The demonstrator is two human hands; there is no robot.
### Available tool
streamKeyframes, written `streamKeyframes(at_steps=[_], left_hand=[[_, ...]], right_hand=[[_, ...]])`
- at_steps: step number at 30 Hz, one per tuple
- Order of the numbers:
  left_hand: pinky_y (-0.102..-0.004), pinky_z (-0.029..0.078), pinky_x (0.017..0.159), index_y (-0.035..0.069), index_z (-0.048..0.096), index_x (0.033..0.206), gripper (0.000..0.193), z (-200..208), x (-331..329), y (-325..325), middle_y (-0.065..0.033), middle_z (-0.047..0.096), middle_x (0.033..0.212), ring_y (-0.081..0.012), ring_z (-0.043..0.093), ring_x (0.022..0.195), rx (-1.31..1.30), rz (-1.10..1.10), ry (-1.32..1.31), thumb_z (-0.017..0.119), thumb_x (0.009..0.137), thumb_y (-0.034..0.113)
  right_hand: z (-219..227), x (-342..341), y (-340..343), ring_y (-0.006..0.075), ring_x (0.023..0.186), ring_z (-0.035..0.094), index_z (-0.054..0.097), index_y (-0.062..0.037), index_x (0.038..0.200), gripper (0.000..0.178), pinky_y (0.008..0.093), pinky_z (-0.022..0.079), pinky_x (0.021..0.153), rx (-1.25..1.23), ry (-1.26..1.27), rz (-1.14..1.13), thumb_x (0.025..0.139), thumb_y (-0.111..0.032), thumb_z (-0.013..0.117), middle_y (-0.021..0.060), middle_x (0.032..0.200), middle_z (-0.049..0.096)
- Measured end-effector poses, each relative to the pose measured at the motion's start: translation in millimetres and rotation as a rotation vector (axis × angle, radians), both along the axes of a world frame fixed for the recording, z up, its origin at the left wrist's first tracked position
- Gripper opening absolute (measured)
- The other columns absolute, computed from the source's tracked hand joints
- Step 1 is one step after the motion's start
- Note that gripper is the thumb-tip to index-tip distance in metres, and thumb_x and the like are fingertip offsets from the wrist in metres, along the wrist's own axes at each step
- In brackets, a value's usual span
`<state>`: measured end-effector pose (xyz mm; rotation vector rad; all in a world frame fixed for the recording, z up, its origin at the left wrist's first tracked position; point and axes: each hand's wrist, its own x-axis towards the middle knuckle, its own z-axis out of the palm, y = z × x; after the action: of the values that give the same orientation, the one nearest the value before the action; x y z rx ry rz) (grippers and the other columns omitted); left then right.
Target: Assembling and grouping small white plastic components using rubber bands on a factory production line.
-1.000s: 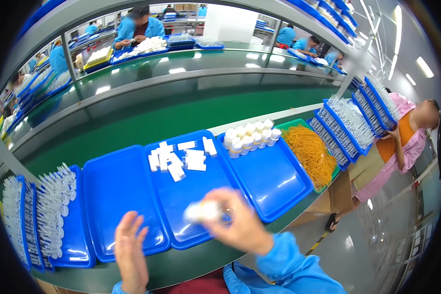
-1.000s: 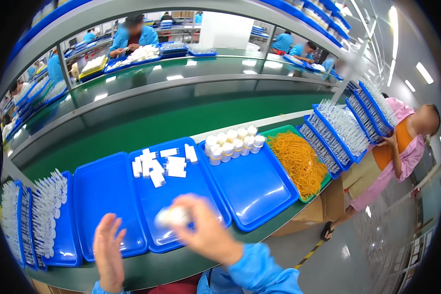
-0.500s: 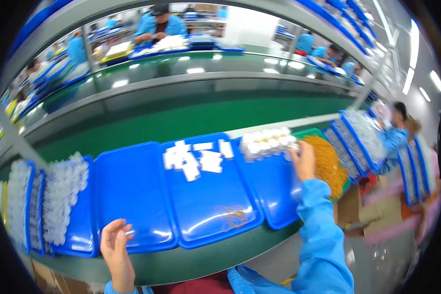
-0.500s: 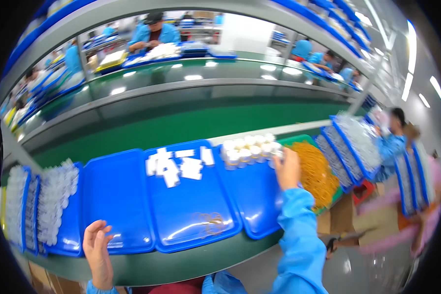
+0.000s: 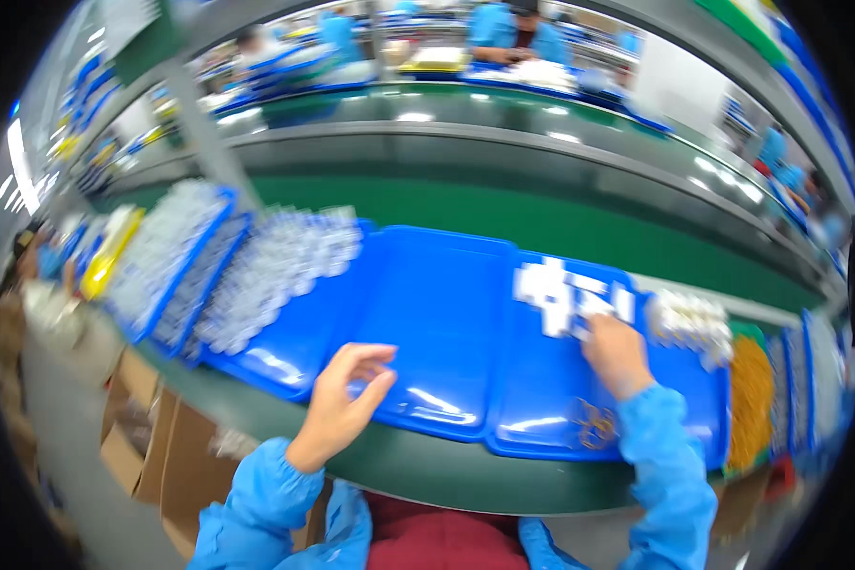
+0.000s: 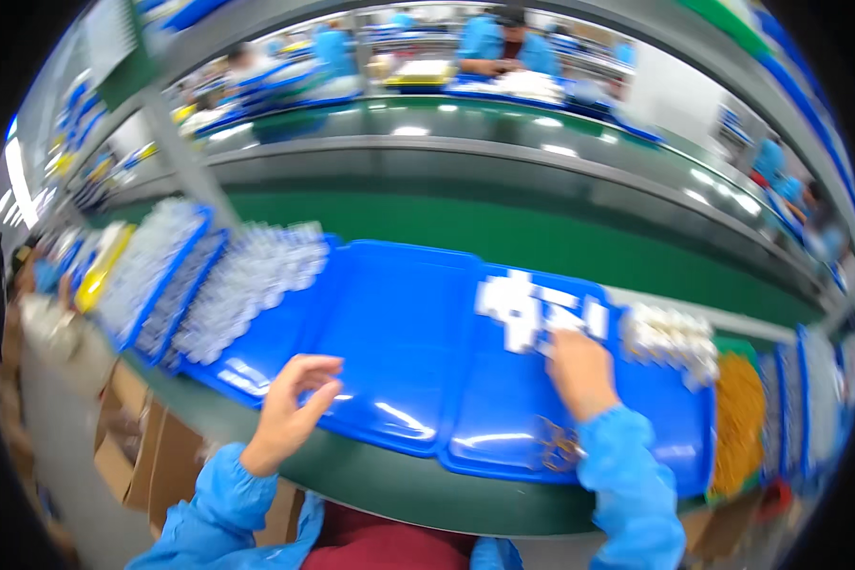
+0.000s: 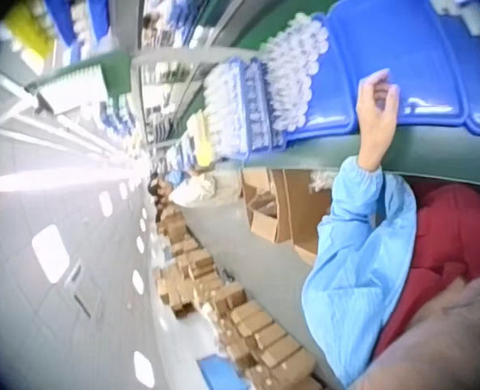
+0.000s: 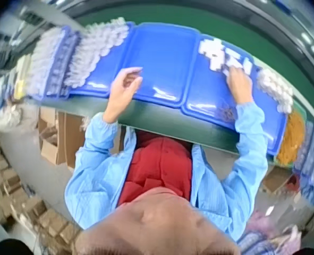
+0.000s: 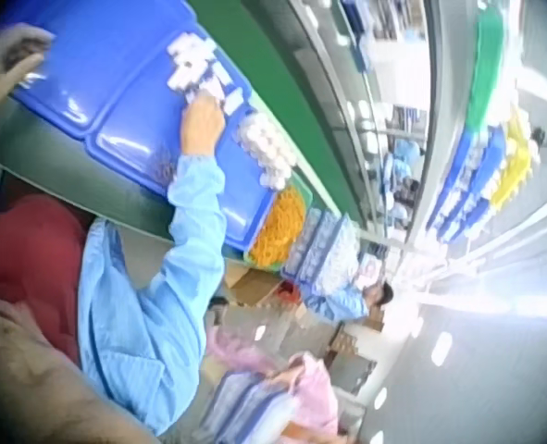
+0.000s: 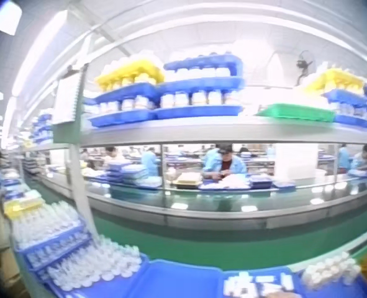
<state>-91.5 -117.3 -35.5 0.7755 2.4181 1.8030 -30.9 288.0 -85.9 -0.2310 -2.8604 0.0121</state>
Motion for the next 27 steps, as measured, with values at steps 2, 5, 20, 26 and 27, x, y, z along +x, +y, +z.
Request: streamKeyframes(at_steps=[2,5,20,26,27], left_hand=[[-0.0309,0.052,0.079,0.002,0.066,0.117,0.024,1.7,-19.3,-17.6,-0.0105,0.066,0.101,-0.0196,0.066,0.090,-0.101,0.058,0.093,0.068,0.093,0.003],[-0.0370,0.053,0.075,0.005,0.067,0.103,0.016,4.0,-50.9,-47.5,-0.0101,0.064,0.093,-0.0275,0.066,0.086,-0.383,0.165,0.448,0.069,0.088,0.003],[-0.0380,0.053,0.066,0.011,0.063,0.094,0.013,4.4,-109.4,-61.4,-0.0089,0.059,0.091,-0.0271,0.068,0.083,-1.009,0.376,0.783,0.065,0.081,0.008],[-0.0320,0.053,0.074,0.009,0.077,0.103,0.027,23.7,24.0,3.7,-0.0061,0.065,0.097,-0.0216,0.064,0.085,-0.204,-0.214,0.252,0.080,0.079,-0.002],[-0.0319,0.054,0.075,0.009,0.077,0.103,0.027,22.8,37.4,13.4,-0.0058,0.065,0.097,-0.0208,0.064,0.086,-0.158,-0.297,0.212,0.081,0.079,-0.001]], right_hand=[[1.9,12.2,4.0,0.0344,0.078,0.069,0.062,-0.0064,0.097,0.025,0.0479,0.052,0.070,0.156,-0.017,0.065,0.073,-0.010,0.069,0.0147,0.085,0.069],[16.9,24.6,-5.9,0.0354,0.075,0.067,0.061,-0.0056,0.108,0.036,0.0487,0.052,0.070,0.189,-0.080,0.088,0.073,-0.008,0.067,0.0154,0.082,0.066],[67.4,99.8,-71.4,0.0081,0.076,0.057,0.050,-0.0035,0.137,0.038,0.0232,0.044,0.062,-1.136,0.378,-0.192,0.100,-0.007,0.058,0.0016,0.083,0.059],[62.7,80.6,-137.6,0.0178,0.091,0.068,0.048,-0.0028,0.141,0.043,0.0302,0.054,0.079,-1.785,0.367,-0.154,0.101,-0.014,0.058,0.0112,0.100,0.070],[58.8,72.0,-147.9,0.0179,0.093,0.068,0.048,-0.0029,0.141,0.042,0.0305,0.054,0.081,-1.851,0.372,-0.126,0.102,-0.016,0.058,0.0111,0.101,0.070]])
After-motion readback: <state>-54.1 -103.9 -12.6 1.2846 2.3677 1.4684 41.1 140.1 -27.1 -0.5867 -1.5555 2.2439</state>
